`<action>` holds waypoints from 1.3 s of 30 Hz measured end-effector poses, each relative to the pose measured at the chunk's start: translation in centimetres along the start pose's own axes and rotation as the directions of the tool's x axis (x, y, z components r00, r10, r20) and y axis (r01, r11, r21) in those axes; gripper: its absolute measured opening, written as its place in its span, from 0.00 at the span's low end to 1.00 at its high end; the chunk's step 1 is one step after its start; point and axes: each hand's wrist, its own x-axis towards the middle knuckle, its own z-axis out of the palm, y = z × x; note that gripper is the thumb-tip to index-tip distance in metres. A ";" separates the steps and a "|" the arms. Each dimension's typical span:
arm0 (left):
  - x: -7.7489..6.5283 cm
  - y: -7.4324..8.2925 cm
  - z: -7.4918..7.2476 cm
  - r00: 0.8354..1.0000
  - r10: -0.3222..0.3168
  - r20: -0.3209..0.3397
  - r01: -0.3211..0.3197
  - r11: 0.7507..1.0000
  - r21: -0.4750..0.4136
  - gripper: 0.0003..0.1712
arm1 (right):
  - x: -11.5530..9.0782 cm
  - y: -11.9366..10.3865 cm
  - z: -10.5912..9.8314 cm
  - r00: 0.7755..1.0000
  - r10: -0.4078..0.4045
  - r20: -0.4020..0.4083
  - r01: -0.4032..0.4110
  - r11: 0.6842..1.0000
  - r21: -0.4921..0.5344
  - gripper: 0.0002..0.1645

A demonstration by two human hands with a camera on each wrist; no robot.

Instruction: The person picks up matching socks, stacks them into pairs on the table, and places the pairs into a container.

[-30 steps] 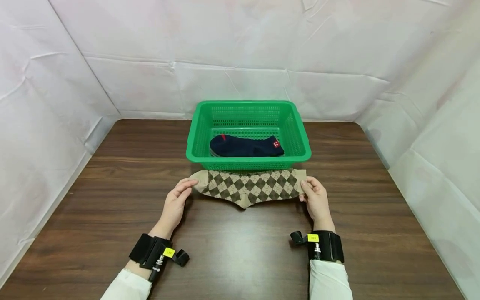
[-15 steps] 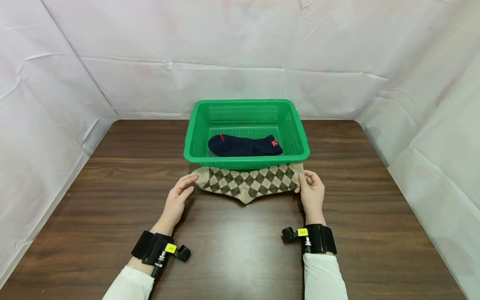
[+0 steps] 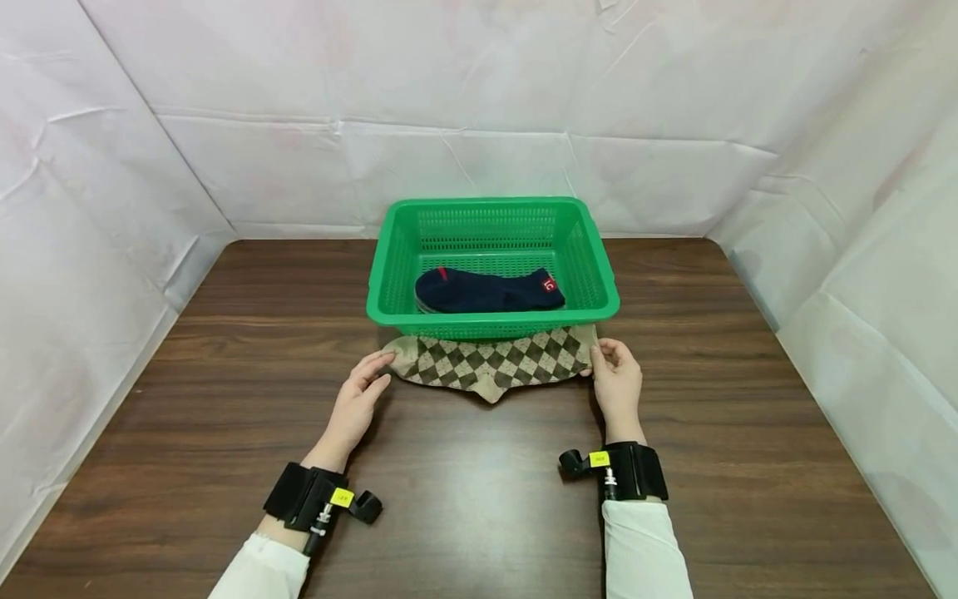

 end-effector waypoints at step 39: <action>-0.2 -0.5 1.2 0.997 0.012 0.070 -0.046 0.863 0.503 0.26 | -0.1 0.8 -0.4 0.936 -0.091 0.339 0.258 0.833 -0.489 0.20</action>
